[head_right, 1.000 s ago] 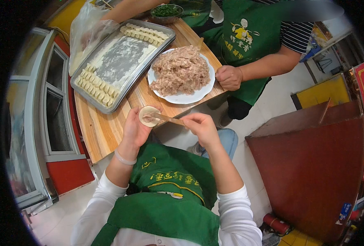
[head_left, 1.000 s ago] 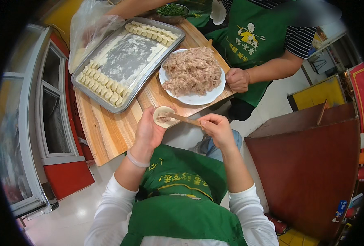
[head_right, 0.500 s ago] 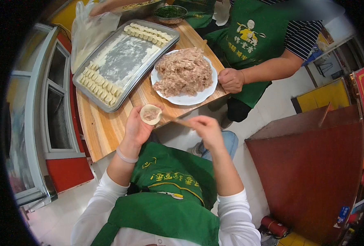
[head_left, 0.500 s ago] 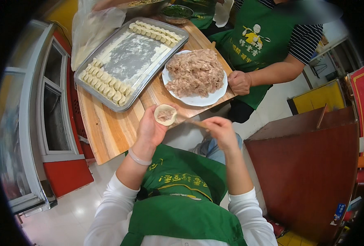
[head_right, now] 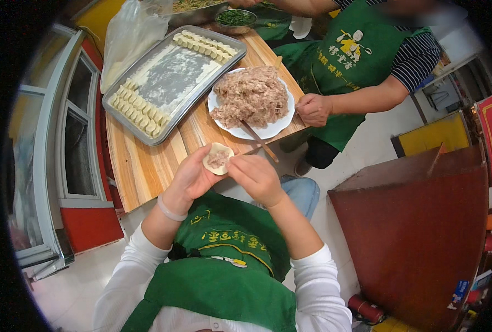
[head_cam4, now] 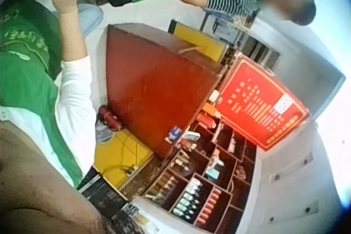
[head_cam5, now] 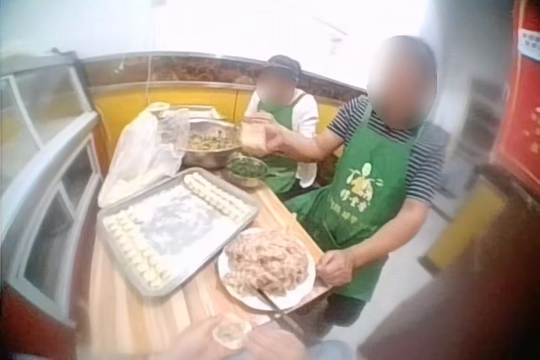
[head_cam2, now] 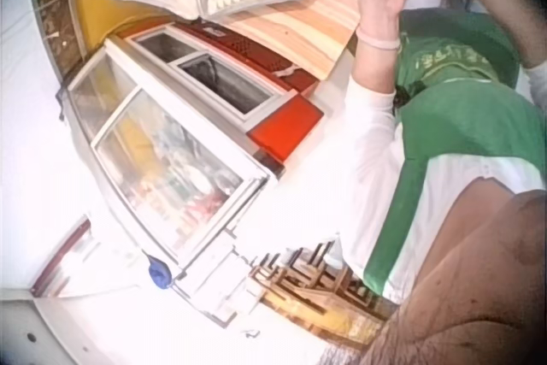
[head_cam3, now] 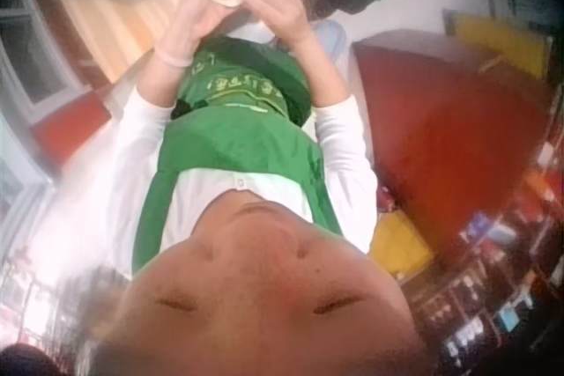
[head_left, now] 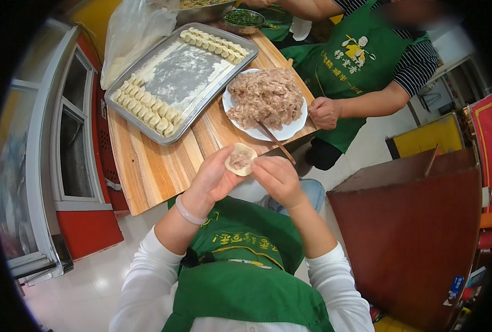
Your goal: The person repeatedly scoops meat filling onto round dough wrappers, folds and pleats them into dumplings, and places them on a metal tray. Another person in a green apron performs the same task at the same table.
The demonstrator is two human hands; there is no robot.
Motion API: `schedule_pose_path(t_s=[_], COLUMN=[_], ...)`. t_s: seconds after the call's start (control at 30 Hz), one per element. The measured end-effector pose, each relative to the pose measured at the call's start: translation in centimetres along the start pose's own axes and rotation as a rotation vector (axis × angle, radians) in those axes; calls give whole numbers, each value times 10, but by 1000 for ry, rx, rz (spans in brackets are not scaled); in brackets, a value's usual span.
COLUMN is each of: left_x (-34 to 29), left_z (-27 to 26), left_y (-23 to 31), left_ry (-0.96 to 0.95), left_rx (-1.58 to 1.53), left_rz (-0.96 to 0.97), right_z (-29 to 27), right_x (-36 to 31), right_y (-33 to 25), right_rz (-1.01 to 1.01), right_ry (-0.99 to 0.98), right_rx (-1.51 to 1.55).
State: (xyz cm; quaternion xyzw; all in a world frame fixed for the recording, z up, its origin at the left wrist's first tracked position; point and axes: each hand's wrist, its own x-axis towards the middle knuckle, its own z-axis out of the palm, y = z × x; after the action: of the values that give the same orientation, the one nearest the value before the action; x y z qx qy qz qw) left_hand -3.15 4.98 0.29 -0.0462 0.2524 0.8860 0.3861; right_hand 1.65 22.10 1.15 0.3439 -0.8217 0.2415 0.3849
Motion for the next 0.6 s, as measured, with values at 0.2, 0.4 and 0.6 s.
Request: schedule_pose_path(t_s=[0.2,0.4,0.6], left_x=[-7,-22,-24], left_z=[11,18,10], left_y=[-19,-26,-27], left_ry=[43,-11,-96], left_rx=[151,795,667], left_rz=[118,392,390], right_z=[10,5,2], right_x=[5,26,28], right_y=[-9,-26,-31], right_rz=[182,557,684], right_ry=[119,66,39], right_rx=[88,96,215])
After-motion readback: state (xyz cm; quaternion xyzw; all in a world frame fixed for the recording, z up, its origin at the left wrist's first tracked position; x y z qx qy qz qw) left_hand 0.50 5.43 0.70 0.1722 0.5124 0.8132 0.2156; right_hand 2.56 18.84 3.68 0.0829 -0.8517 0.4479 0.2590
